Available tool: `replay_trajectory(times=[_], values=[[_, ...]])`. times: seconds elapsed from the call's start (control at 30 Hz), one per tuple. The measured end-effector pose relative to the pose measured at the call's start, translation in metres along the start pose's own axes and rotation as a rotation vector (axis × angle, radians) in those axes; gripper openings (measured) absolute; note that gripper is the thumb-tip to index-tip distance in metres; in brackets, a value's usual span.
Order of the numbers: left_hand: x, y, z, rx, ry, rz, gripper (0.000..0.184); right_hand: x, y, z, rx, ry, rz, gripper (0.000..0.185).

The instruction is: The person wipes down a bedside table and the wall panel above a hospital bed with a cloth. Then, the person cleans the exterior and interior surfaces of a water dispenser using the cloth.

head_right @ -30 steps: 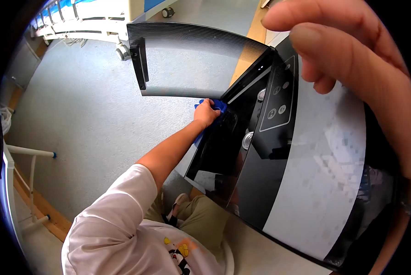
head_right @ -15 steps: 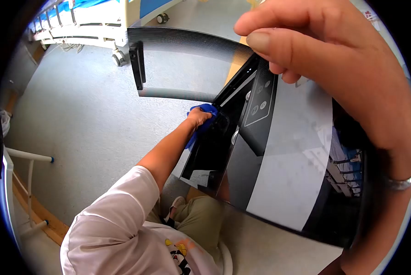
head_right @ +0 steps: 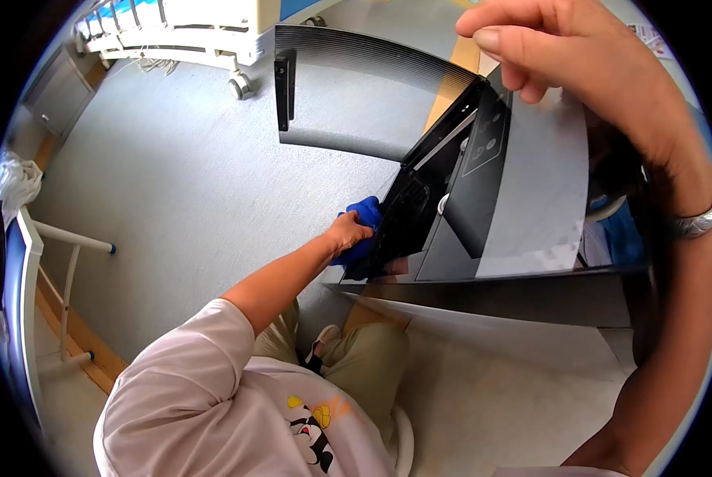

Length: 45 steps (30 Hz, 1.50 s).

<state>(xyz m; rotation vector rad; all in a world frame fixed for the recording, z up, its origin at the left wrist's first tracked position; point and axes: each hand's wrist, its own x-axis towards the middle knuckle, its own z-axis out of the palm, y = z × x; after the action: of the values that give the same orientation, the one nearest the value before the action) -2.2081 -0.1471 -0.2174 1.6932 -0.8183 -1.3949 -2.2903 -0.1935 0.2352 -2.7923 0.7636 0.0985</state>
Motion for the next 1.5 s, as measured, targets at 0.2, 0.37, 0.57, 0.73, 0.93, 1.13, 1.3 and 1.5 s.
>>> replay_trajectory(times=[0.2,0.37,0.57,0.73,0.93,1.13,1.3,1.5], values=[[-0.050,-0.021,-0.020,0.252,-0.148,0.022,0.055,0.000,0.001,-0.001,-0.027,0.005,0.032,0.029],[-0.056,-0.037,-0.025,0.290,-0.213,0.058,0.049,0.001,0.008,-0.004,-0.093,-0.003,0.013,0.030],[-0.050,-0.012,-0.008,0.412,0.087,0.210,0.034,-0.002,0.011,-0.007,-0.123,0.009,0.113,0.030],[-0.003,0.007,0.007,0.347,0.149,0.234,0.032,-0.003,0.005,-0.005,-0.141,0.018,0.126,0.031],[0.062,0.039,0.016,0.369,0.111,0.249,0.033,-0.006,-0.007,-0.002,-0.158,0.034,0.154,0.033],[0.096,0.084,0.025,0.381,0.215,0.103,0.035,-0.009,-0.015,-0.001,-0.171,0.042,0.196,0.036],[0.089,0.098,0.029,0.393,0.309,0.033,0.033,-0.013,-0.018,-0.004,-0.178,0.057,0.219,0.039],[0.098,0.087,0.022,0.396,0.240,0.011,0.037,-0.012,-0.020,0.001,-0.143,0.057,0.205,0.034]])
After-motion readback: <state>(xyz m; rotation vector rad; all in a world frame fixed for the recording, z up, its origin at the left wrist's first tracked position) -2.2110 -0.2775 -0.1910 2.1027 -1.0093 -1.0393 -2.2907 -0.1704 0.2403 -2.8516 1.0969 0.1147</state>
